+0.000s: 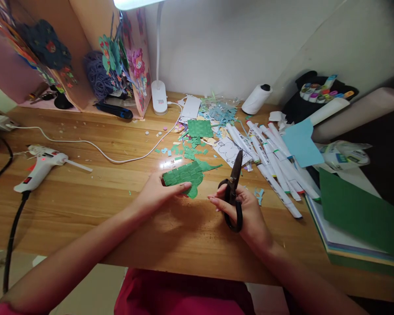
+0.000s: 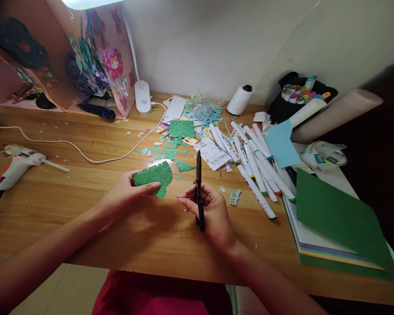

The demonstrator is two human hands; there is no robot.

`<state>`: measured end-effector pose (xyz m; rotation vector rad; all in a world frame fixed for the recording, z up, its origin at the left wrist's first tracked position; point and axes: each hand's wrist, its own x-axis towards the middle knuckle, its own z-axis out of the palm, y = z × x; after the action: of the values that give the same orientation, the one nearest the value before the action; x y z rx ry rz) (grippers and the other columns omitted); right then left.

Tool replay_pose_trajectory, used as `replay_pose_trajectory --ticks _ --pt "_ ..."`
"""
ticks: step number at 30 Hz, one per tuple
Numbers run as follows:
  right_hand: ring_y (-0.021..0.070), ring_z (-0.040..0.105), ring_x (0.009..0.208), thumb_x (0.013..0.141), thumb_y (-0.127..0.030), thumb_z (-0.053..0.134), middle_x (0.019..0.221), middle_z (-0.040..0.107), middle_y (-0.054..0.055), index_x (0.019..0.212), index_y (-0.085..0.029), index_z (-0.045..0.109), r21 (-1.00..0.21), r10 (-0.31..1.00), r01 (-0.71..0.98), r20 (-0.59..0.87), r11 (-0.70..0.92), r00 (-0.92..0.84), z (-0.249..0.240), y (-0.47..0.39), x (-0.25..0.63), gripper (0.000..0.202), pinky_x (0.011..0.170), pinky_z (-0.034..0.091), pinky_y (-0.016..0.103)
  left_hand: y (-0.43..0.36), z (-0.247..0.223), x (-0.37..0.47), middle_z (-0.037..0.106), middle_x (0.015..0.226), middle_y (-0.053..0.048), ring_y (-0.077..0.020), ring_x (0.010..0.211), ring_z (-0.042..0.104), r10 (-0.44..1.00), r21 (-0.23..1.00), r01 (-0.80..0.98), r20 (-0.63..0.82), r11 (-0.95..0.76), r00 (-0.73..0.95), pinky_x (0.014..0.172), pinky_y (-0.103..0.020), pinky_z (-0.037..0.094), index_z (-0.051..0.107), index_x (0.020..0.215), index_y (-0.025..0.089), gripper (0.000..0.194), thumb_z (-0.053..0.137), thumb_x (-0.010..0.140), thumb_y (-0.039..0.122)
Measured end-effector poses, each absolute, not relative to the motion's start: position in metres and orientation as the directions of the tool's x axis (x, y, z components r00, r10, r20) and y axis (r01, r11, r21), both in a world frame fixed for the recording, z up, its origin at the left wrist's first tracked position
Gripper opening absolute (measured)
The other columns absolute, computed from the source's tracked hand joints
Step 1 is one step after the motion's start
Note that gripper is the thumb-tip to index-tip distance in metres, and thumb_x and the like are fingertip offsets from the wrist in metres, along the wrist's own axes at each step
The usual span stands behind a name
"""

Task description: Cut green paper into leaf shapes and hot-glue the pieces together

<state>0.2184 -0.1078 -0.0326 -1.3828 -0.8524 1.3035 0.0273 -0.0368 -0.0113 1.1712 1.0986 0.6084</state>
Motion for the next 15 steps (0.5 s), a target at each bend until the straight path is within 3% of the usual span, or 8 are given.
replay_pose_trajectory --ticks 5,10,15 --pt "0.0158 0.062 0.065 0.056 -0.029 0.083 0.068 0.064 -0.001 0.076 -0.021 0.063 -0.972 0.952 -0.076 -0.233 -0.222 0.199 -0.0335 -0.1075 0.2212 0.030 0.063 0.051 0.028 -0.0359 -0.0120 0.0277 0.071 0.085 -0.006 -0.0172 0.070 0.066 0.852 0.929 0.168 -0.369 0.329 0.372 0.060 -0.022 0.050 0.066 0.097 0.012 0.043 0.075 0.065 0.039" --pt "0.0110 0.052 0.055 0.065 -0.030 0.077 0.064 0.059 -0.003 0.072 -0.021 0.066 -0.980 0.968 0.003 -0.199 -0.201 0.152 -0.0343 -0.1088 0.2220 0.016 0.055 0.045 0.024 -0.0344 -0.0137 0.0274 0.071 0.085 -0.005 -0.0157 0.070 0.065 0.846 0.928 0.147 -0.371 0.341 0.383 0.061 -0.021 0.050 0.065 0.098 0.013 0.044 0.075 0.065 0.039" --pt "0.0111 0.051 0.048 0.074 -0.037 0.068 0.056 0.057 -0.001 0.070 -0.018 0.070 -0.958 0.965 -0.130 -0.261 -0.256 0.030 -0.0357 -0.1102 0.2232 0.020 0.046 0.042 0.023 -0.0338 -0.0153 0.0273 0.071 0.086 -0.007 -0.0183 0.072 0.066 0.849 0.928 0.155 -0.372 0.338 0.375 0.061 -0.023 0.051 0.065 0.099 0.011 0.048 0.076 0.063 0.041"
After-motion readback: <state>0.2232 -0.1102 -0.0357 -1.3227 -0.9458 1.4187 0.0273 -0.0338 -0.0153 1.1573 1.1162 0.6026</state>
